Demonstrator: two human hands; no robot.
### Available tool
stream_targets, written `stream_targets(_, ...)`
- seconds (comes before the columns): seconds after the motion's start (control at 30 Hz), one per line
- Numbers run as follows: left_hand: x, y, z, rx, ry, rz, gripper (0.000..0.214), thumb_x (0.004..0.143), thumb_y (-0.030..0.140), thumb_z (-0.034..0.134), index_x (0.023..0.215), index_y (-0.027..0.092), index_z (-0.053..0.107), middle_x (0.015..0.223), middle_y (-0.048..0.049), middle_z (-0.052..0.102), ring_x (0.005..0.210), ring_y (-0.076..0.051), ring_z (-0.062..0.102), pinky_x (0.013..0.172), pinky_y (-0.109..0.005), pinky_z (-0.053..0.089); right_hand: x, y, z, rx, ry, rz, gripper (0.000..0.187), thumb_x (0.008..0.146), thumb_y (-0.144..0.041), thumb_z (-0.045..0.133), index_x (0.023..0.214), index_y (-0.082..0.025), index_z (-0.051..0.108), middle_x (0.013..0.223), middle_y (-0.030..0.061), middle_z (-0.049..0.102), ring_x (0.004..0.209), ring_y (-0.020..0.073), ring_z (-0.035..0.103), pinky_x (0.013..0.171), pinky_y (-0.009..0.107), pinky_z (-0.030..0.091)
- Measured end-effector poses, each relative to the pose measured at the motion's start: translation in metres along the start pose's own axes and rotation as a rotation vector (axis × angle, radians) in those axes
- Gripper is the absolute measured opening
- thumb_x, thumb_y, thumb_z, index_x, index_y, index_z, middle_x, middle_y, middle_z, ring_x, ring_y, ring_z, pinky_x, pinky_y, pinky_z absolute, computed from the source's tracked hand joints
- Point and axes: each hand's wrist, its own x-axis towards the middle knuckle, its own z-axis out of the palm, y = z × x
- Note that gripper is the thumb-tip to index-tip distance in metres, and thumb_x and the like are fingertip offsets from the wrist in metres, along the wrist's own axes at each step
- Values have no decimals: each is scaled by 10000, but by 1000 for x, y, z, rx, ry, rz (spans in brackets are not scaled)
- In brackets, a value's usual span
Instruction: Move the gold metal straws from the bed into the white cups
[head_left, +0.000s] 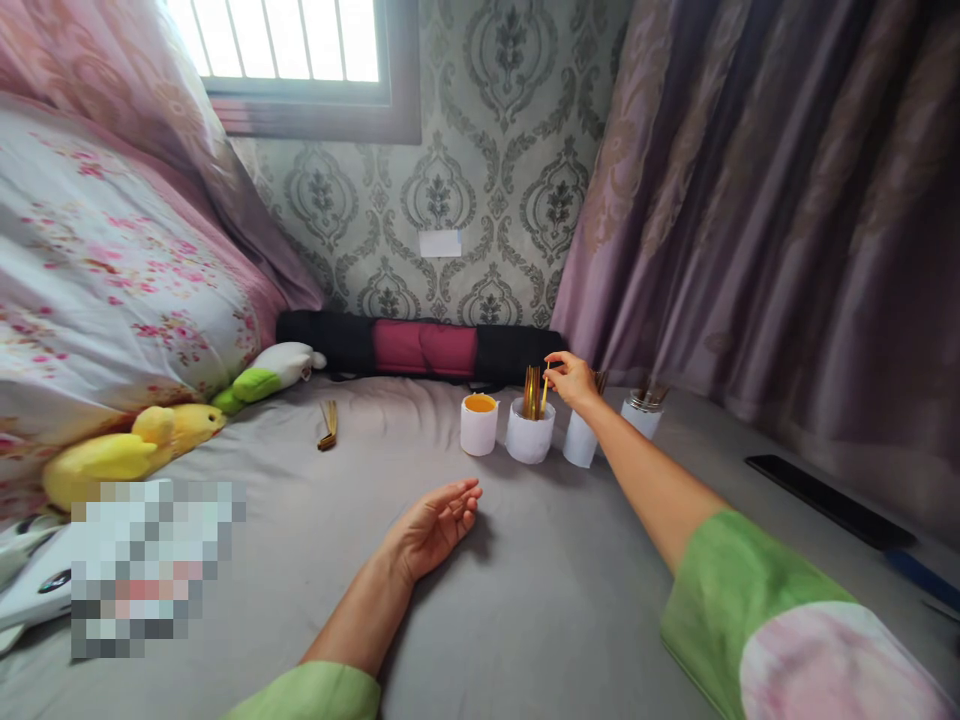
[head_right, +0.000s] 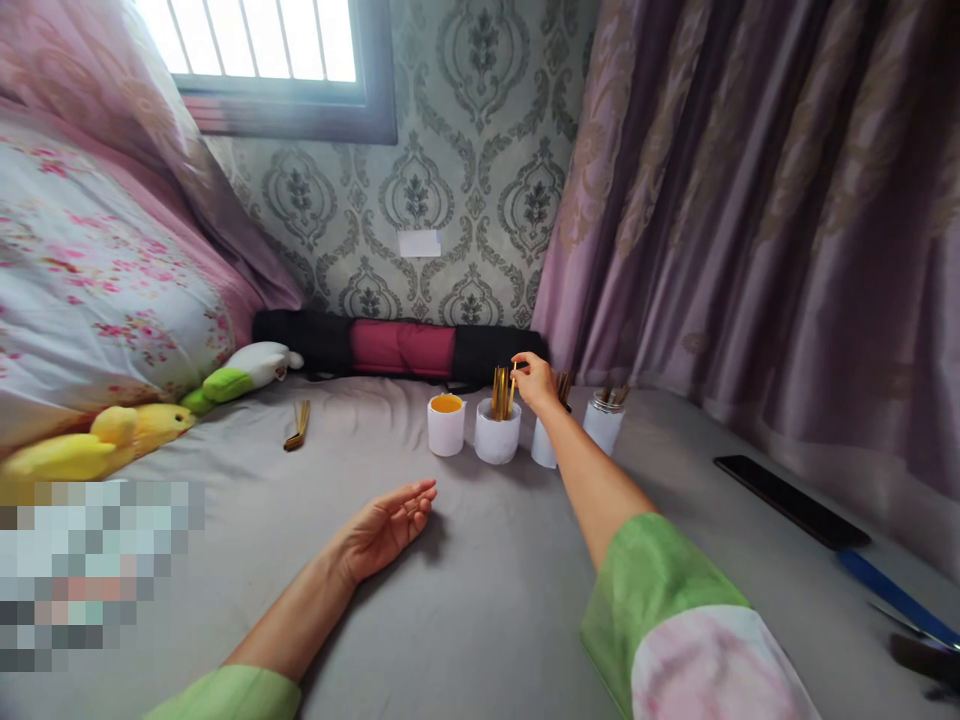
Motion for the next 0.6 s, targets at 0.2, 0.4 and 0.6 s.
stream_targets(0.2,1,0,1,1,4,3,185,707,75,594,891,52,584,791,-76,615,626,-87,579,547,-168,483,-2,11,5,-23,-3,2,226,670,-124,527,878,-188,590,604,-37,600,527,89,576,580,239,492)
stream_targets(0.4,0,0,-1,1,0,-1,186,709,77,593,894,55,585,798,-78,617,628,-85,580,552,-169,486,-1,14,6,-35,-4,25,255,688,-109,506,915,-185,593,647,-23,612,550,84,587,599,231,497)
stream_targets(0.6,-1,0,1,2,3,2,179,709,74,592,887,55,585,788,-76,614,623,-87,579,547,-170,486,0,14,8,-51,-13,61,310,734,-95,431,990,-175,588,721,10,629,564,74,591,575,206,495)
